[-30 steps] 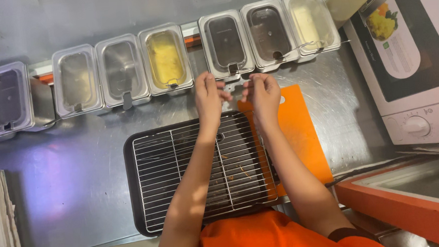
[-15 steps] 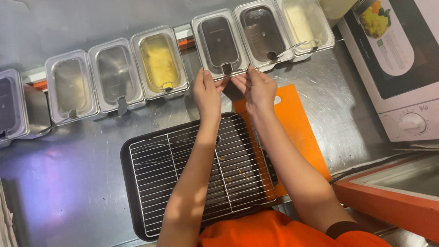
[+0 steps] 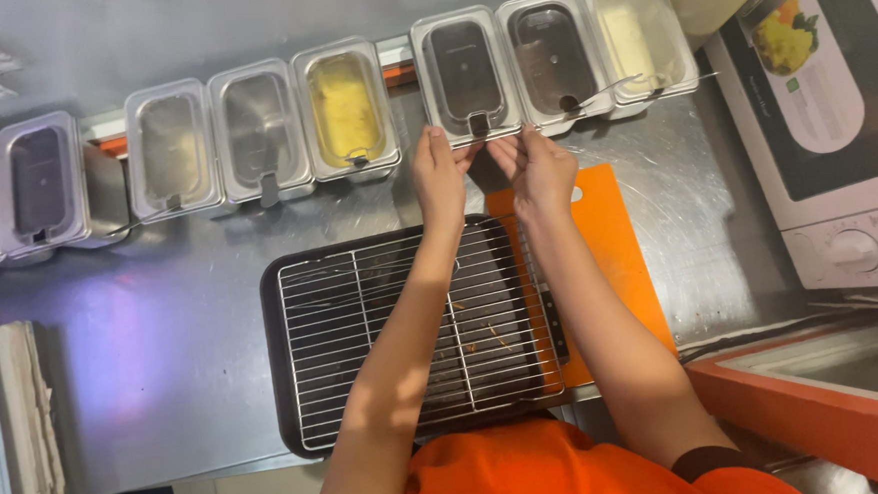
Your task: The person prepares a container of chocolate sauce by emptying a plastic bag of sauce into a metal bin, stirring it with a spoon, and wiping the edges with a cloth.
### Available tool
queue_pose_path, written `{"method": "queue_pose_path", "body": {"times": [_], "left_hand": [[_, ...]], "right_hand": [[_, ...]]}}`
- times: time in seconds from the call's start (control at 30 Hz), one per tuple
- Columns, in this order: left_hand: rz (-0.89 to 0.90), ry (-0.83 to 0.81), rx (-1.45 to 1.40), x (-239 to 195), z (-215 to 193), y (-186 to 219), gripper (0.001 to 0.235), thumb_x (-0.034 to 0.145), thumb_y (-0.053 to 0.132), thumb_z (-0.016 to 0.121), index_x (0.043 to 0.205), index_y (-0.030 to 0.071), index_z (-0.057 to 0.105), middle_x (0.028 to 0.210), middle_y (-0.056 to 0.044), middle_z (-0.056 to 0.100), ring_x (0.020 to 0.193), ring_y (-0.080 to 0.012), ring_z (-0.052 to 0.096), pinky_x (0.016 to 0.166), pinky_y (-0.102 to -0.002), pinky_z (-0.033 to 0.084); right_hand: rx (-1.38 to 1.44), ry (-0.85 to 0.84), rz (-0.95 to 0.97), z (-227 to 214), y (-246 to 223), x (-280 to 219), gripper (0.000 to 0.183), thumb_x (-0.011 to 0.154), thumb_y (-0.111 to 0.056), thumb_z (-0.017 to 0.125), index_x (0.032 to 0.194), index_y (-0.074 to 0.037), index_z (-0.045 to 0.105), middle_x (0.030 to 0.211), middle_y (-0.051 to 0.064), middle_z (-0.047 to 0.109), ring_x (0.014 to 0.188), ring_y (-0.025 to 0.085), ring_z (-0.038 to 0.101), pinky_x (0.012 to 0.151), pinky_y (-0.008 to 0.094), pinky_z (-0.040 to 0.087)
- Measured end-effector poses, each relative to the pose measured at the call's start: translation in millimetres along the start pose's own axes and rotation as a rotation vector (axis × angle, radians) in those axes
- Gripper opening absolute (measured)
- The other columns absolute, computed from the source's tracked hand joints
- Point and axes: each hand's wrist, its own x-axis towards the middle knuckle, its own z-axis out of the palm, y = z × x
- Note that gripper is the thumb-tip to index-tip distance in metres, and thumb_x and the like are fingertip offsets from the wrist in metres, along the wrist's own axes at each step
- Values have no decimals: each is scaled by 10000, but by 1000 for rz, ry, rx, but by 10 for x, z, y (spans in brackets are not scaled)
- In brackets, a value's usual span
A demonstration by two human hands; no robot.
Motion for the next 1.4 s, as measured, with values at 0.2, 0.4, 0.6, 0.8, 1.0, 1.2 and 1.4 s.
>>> {"method": "queue_pose_path", "body": {"times": [0.2,0.4,0.6,0.8,1.0,1.2,1.4], "left_hand": [[-67,-43,200,-618,-212,377,468,1101,317,388,1374,-47,496,1056,-176,692,963,-259,753,866,-346,611],[-144,-46,335,-1714,-763,1178,381,1083,258,433,1190,-45,638,973,-115,695,858,-175,747,809,-308,611],[-136,66,419,-2301,-1242,1649,305,1072,197,480,1106,-31,679,911,-92,705,808,-145,733,794,-287,631],[1,57,779,-2205,-1664,2069,253,1052,141,502,1097,5,711,961,-73,708,768,-130,728,753,-298,593],[717,-48,1321,-1180,-2092,2462,188,1008,19,620,1179,18,699,1007,-180,588,946,-323,637,837,-408,532],[701,-195,1857,-232,-2312,2256,464,873,-55,637,1333,-73,578,1089,-195,596,963,-363,661,718,-436,586],[737,-209,1542,-550,-2329,2304,523,831,69,687,1328,-48,578,1063,-185,589,945,-391,644,704,-476,562]], "right_hand": [[-92,-26,66,-36,79,-435,320,1022,-117,502,1128,179,563,1093,304,681,994,378,750,907,420,643],[-252,-301,216,440,499,-743,334,1036,-160,510,1200,125,566,1082,255,682,986,335,749,887,389,647],[-302,-224,272,1070,925,-563,262,1041,-272,474,1158,-53,558,901,148,630,787,269,726,674,407,651],[-308,-203,135,1112,1201,-486,297,1063,-253,516,1110,31,591,847,158,644,728,271,730,662,398,678],[-233,-114,144,1136,1250,-625,346,1041,-260,453,1132,48,582,912,198,657,822,316,725,729,431,676],[-192,-163,266,1138,1666,-1007,379,992,-236,465,1187,77,553,1033,233,675,949,335,730,858,469,627],[-241,-228,366,1709,2076,-1142,354,1024,-326,587,1168,-8,529,1039,147,643,909,262,672,745,466,580]]}}
